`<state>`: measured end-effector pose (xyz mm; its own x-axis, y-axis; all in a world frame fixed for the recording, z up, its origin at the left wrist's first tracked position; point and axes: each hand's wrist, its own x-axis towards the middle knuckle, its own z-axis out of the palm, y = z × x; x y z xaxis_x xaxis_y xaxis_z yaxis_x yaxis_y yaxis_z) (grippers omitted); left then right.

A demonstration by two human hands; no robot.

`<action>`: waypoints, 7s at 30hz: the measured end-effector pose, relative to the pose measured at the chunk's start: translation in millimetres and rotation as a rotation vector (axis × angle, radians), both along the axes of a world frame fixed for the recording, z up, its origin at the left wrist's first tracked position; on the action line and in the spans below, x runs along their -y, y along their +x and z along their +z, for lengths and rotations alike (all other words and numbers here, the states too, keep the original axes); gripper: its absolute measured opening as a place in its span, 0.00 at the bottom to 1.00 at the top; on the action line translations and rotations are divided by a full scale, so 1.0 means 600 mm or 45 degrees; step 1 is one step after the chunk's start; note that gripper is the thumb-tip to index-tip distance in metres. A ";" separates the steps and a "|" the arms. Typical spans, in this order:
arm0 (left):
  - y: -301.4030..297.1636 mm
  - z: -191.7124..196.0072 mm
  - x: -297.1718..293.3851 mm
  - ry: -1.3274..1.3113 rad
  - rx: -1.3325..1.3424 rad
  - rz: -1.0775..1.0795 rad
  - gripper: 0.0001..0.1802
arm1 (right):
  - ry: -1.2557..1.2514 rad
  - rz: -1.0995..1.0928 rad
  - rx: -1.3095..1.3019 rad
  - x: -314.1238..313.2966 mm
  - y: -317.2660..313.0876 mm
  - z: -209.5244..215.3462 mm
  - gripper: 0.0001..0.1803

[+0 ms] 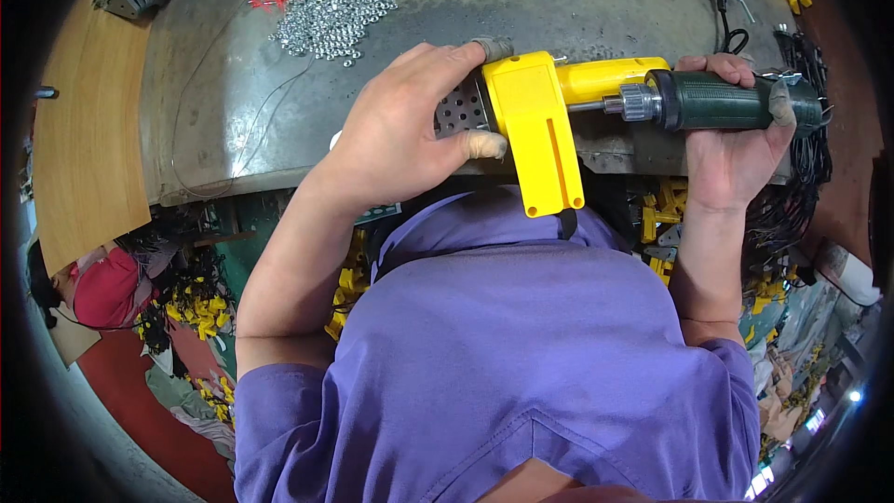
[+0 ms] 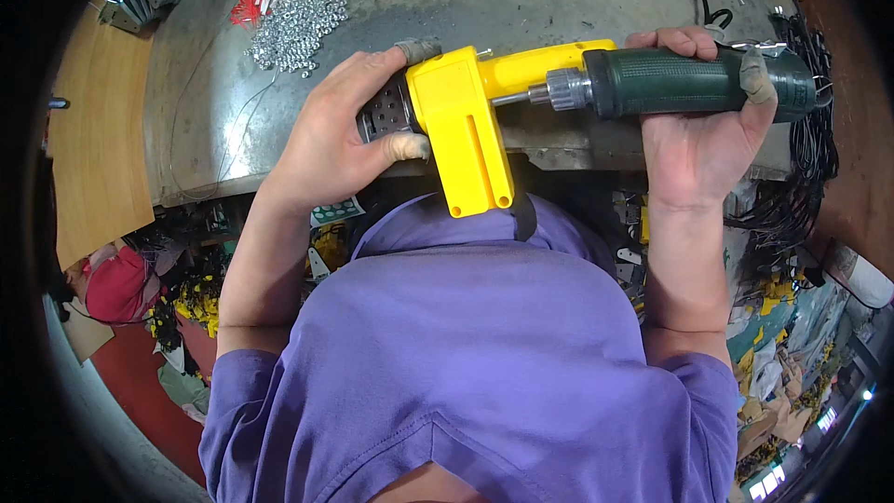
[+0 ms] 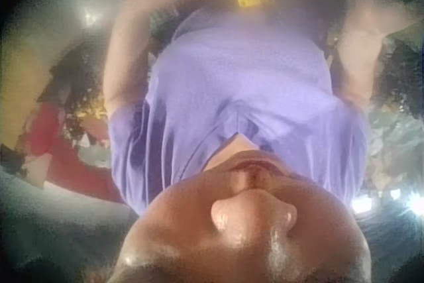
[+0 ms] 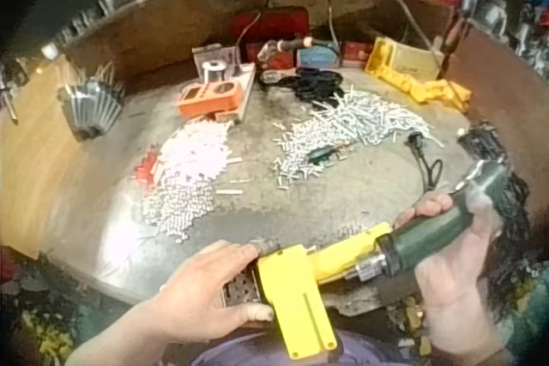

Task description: The person connects and solders wires inside a plastic tool housing using a soldering iron, fits the casing over a metal heating plate, drives screws using an electric screwdriver, and then begins assembling another heating tool component.

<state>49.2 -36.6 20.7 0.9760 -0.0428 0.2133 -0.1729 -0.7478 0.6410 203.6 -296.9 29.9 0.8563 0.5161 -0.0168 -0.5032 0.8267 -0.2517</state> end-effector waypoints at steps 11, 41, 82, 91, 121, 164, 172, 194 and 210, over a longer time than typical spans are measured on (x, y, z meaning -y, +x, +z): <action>-0.001 -0.001 -0.004 -0.007 0.000 0.032 0.44 | -0.154 -0.116 0.082 -0.013 0.042 0.020 0.20; -0.035 0.023 -0.084 0.298 0.000 0.493 0.15 | -0.125 0.034 0.024 -0.017 0.051 0.016 0.19; 0.011 -0.007 -0.007 0.033 0.310 0.111 0.12 | 0.041 0.126 -0.006 -0.038 0.052 0.009 0.18; -0.020 0.002 -0.075 0.221 0.195 0.439 0.15 | -0.158 -0.016 0.102 0.005 0.077 0.038 0.21; -0.019 -0.025 0.021 -0.496 0.259 -0.068 0.30 | 0.104 0.114 0.050 0.010 0.014 0.004 0.22; -0.072 -0.008 0.004 0.336 0.094 0.278 0.42 | -3.276 -0.616 1.553 0.149 0.198 0.025 0.25; -0.090 -0.020 -0.027 0.174 0.372 0.295 0.33 | -2.717 -0.527 1.460 0.051 0.310 -0.014 0.18; -0.170 -0.052 -0.140 -0.232 0.500 0.818 0.18 | -2.433 -0.350 3.690 -0.558 0.220 0.174 0.09; -0.176 -0.063 -0.143 -0.152 0.534 0.795 0.18 | -3.009 -0.004 3.506 -0.582 0.150 0.170 0.15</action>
<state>-56.3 49.3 -17.1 0.6476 0.5374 0.5402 0.0125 -0.7163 0.6977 293.3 52.3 131.8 0.4017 0.9064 -0.1304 0.7223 -0.2261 0.6536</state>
